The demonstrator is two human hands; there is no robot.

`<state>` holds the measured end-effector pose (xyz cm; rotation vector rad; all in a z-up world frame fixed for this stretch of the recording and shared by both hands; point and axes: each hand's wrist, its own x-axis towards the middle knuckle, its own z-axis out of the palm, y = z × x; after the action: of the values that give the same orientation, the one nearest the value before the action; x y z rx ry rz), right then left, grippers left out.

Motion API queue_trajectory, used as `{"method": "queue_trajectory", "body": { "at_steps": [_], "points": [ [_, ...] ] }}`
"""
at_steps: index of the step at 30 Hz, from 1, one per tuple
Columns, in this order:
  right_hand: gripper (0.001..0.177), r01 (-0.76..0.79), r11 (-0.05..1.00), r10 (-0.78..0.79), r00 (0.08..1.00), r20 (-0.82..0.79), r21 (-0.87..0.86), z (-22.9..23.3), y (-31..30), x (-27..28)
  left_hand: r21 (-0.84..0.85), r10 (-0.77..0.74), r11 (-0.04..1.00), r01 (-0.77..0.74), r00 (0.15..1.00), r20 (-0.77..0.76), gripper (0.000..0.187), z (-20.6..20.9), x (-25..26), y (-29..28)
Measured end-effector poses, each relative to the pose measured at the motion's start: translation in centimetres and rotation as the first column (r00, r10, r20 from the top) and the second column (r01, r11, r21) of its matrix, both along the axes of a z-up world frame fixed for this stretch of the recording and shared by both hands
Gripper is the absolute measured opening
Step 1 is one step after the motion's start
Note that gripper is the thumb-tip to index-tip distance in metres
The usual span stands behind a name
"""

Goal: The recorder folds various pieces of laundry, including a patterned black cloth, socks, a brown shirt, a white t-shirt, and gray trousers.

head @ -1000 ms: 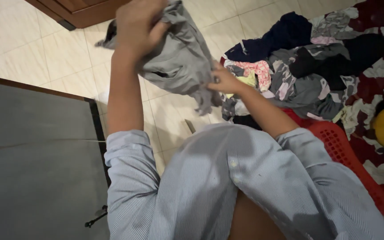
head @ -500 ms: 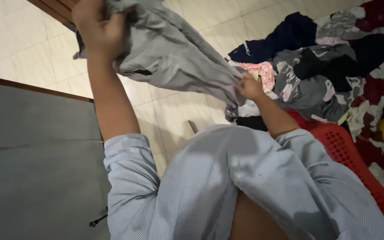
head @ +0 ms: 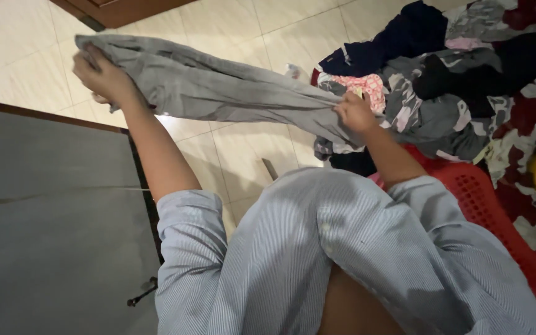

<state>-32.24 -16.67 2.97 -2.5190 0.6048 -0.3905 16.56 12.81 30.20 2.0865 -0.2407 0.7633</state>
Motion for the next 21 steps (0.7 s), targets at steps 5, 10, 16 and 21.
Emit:
{"method": "queue_trajectory", "body": {
  "at_steps": [5, 10, 16, 21],
  "points": [
    [0.026, -0.058, 0.991, 0.064, 0.997, 0.046, -0.122, -3.5, -1.0, -1.4, -0.308, -0.205, 0.938, 0.156, 0.969, -0.136, 0.028, -4.0, 0.4, 1.4],
    [0.031, -0.32, 0.938, 0.299, 0.941, -0.157, -0.131, -8.0, -0.7, -3.4, -0.427, -0.341, 0.871, 0.245, 0.925, -0.166, 0.026, -4.2, -0.7, 0.0],
    [0.021, -0.111, 0.992, 0.12, 0.814, -0.568, 0.051, -11.0, 0.8, -5.6, -0.455, -0.562, 0.748, 0.484, 0.826, -0.044, 0.019, -4.2, -0.8, -2.5],
    [0.026, 0.055, 0.989, -0.134, 0.726, -0.675, -0.136, -15.0, -0.1, -9.4, -0.377, -0.505, 0.756, 0.536, 0.843, 0.184, 0.023, -3.3, 2.4, -2.9]
  ]
}}
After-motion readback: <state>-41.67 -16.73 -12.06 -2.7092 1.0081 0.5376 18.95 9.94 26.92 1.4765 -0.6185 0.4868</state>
